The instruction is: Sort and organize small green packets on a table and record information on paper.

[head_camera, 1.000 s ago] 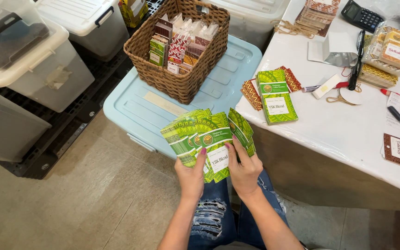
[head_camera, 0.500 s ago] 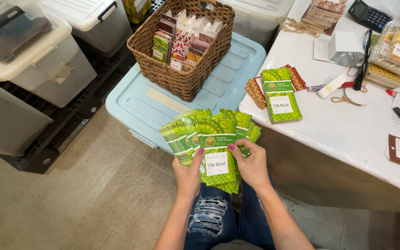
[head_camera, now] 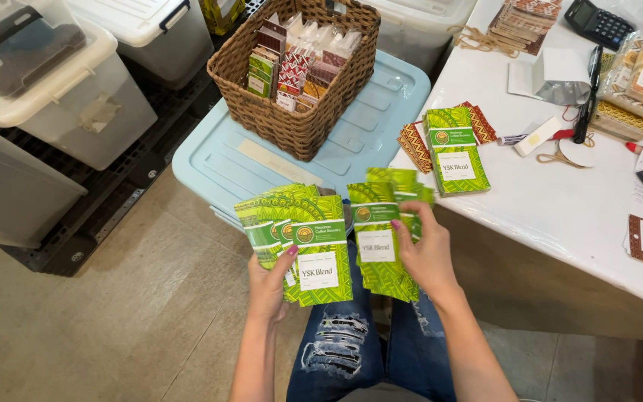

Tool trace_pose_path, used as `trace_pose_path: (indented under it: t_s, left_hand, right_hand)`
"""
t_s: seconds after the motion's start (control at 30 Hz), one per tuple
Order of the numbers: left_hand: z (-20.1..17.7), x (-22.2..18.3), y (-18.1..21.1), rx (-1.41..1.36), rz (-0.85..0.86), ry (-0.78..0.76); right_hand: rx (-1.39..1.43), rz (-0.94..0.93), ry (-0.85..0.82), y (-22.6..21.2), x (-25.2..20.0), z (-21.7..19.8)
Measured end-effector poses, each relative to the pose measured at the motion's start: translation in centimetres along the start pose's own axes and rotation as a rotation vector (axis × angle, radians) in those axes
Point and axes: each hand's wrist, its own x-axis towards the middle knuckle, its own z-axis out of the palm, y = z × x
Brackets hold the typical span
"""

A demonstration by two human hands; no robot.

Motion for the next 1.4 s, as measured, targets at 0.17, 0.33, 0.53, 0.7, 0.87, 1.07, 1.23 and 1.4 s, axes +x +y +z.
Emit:
trace_pose_path:
  t_s: [0.17,0.33,0.53,0.7,0.87,1.07,1.23,1.4]
  left_hand:
    - [-0.3,1.0,-2.6,0.037,0.048,-0.046]
    - [0.9,0.1,-2.7,0.204,0.118,-0.093]
    - [1.9,-0.7,-3.2,0.316,0.242,-0.129]
    - [1.9,-0.5,-4.2,0.356,0.285,-0.153]
    - [3.6,-1.0,-4.5,0.342,0.169,-0.146]
    - [9.7,-1.5,-2.8,-0.087,-0.057,-0.018]
    - [18.9,-0.1,-3.7,0.204,0.339,-0.17]
    - [31.6,0.5,-9.4,0.242,0.482,-0.24]
  right_hand:
    - [0.106,-0.04,-0.129,0.7,-0.6,2.2]
    - [0.174,0.025,-0.124,1.8,-0.8,2.6]
    - [0.202,0.029,-0.052,4.7,-0.9,3.4]
    - [0.185,0.014,-0.015,4.4,-1.0,3.6]
    - [0.144,0.103,-0.01,2.7,-1.0,0.2]
    - [-0.013,0.109,0.343,4.9,-1.3,-10.7]
    - [-0.119,-0.174,0.588,3.5,-1.4,-18.5]
    - [0.098,-0.376,0.566,7.7,2.1,-21.3]
